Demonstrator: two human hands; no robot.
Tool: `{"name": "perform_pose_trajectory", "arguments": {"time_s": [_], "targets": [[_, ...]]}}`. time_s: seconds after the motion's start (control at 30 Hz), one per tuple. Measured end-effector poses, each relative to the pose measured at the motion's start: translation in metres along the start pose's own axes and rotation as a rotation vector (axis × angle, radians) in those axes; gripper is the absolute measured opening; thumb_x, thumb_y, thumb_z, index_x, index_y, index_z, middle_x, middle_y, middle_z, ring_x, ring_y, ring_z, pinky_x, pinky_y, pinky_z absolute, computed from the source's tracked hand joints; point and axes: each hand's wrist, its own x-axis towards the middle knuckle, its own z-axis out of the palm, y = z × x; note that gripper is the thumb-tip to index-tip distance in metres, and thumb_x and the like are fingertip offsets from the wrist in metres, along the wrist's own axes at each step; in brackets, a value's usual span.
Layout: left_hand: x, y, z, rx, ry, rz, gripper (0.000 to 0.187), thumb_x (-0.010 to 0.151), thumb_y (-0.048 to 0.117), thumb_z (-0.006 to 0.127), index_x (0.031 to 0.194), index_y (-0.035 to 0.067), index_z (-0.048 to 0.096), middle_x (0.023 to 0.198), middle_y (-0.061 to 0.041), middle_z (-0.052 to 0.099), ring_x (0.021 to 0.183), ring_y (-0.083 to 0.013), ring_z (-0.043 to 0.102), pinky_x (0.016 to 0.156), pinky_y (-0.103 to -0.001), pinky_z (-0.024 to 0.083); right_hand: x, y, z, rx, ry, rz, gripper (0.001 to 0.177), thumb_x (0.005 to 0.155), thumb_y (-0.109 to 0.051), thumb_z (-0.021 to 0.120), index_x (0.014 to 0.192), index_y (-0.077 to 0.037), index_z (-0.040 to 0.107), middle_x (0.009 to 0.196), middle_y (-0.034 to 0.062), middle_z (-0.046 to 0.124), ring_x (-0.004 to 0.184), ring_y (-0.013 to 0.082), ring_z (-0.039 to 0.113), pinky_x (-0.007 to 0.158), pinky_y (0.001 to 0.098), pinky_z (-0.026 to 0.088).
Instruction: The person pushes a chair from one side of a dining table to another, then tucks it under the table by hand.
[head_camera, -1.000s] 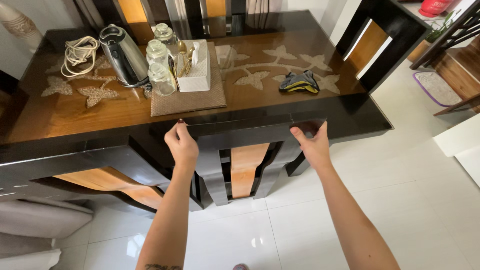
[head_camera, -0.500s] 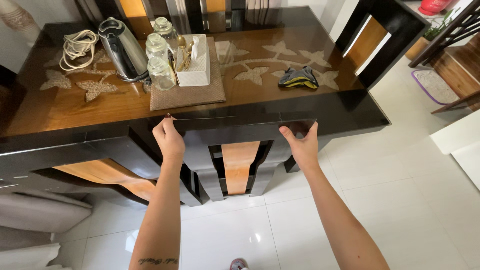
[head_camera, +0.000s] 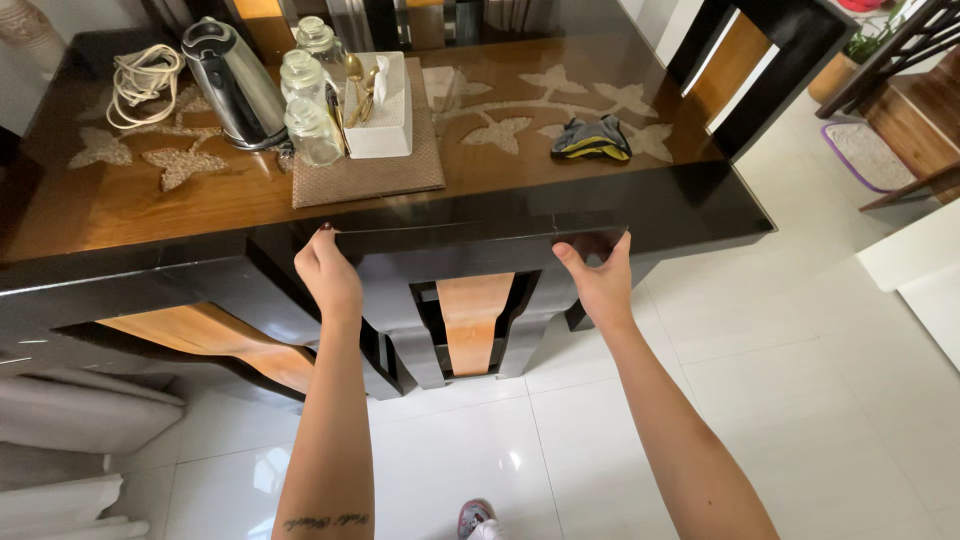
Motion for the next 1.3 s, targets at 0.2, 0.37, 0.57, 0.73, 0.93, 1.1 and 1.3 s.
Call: {"name": "perform_pose_trajectory", "arguments": {"time_s": [0.2,0.37,0.57,0.73,0.93,1.1,1.3], "targets": [[-0.001,-0.006,-0.004,-0.018,-0.027,0.13,0.036,0.102,0.018,0.05,0.07,0.001,0.046,0.064,0.006,0.037,0.066,-0.0058,0.03,0.057,-0.031,0.024,-0.002,0.0,0.0,0.032,-0.012,-0.028,0.083,0.079,-0.039,0.088,0.139,-0.005,0.041,0.135,0.0088,0.059,0.128,0.0219,0.055,0.109,0.0378,0.044],[0.008,-0.008,-0.001,0.039,-0.008,0.048,0.039,0.102,0.02,0.051,0.067,0.003,0.043,0.061,0.006,0.033,0.061,-0.0061,0.027,0.055,-0.031,0.022,0.006,0.003,0.002,-0.03,0.012,0.06,0.082,0.076,-0.04,0.089,0.135,-0.004,0.045,0.127,0.0109,0.064,0.12,0.0232,0.06,0.105,0.0374,0.049],[0.019,-0.021,0.002,-0.008,-0.023,0.062,0.041,0.101,0.02,0.051,0.064,0.004,0.04,0.059,0.007,0.033,0.059,-0.0058,0.027,0.053,-0.032,0.022,0.014,0.006,0.004,-0.02,-0.013,-0.001,0.083,0.08,-0.04,0.088,0.137,-0.003,0.041,0.132,0.011,0.062,0.125,0.0221,0.058,0.106,0.0363,0.046],[0.018,-0.023,-0.001,-0.015,-0.059,0.077,0.04,0.102,0.019,0.05,0.066,0.005,0.039,0.061,0.007,0.033,0.061,-0.0057,0.028,0.054,-0.031,0.023,0.02,0.013,0.002,0.062,-0.07,-0.061,0.086,0.081,-0.041,0.086,0.14,-0.002,0.037,0.135,0.0121,0.059,0.127,0.0223,0.057,0.109,0.0375,0.046],[0.014,-0.014,0.005,-0.001,-0.072,0.04,0.04,0.102,0.019,0.048,0.068,0.006,0.034,0.063,0.007,0.027,0.062,-0.0057,0.023,0.055,-0.032,0.02,0.027,0.02,-0.006,-0.028,-0.109,-0.03,0.09,0.085,-0.041,0.084,0.145,0.0,0.031,0.142,0.0138,0.054,0.133,0.0229,0.05,0.111,0.0375,0.041],[0.015,-0.018,0.007,-0.054,-0.108,0.12,0.036,0.101,0.017,0.048,0.069,0.007,0.036,0.066,0.008,0.03,0.064,-0.0039,0.025,0.056,-0.031,0.02,0.032,0.021,-0.009,-0.095,-0.1,-0.012,0.09,0.085,-0.042,0.084,0.144,0.0,0.031,0.141,0.0147,0.056,0.129,0.0211,0.053,0.109,0.0361,0.043],[0.014,-0.024,0.012,-0.083,-0.155,0.098,0.035,0.103,0.016,0.048,0.071,0.006,0.04,0.066,0.009,0.032,0.063,-0.0031,0.026,0.055,-0.029,0.02,0.037,0.018,-0.014,-0.11,-0.095,0.139,0.092,0.081,-0.045,0.081,0.144,-0.004,0.028,0.131,0.0132,0.064,0.099,0.0141,0.062,0.059,0.0275,0.05]]}}
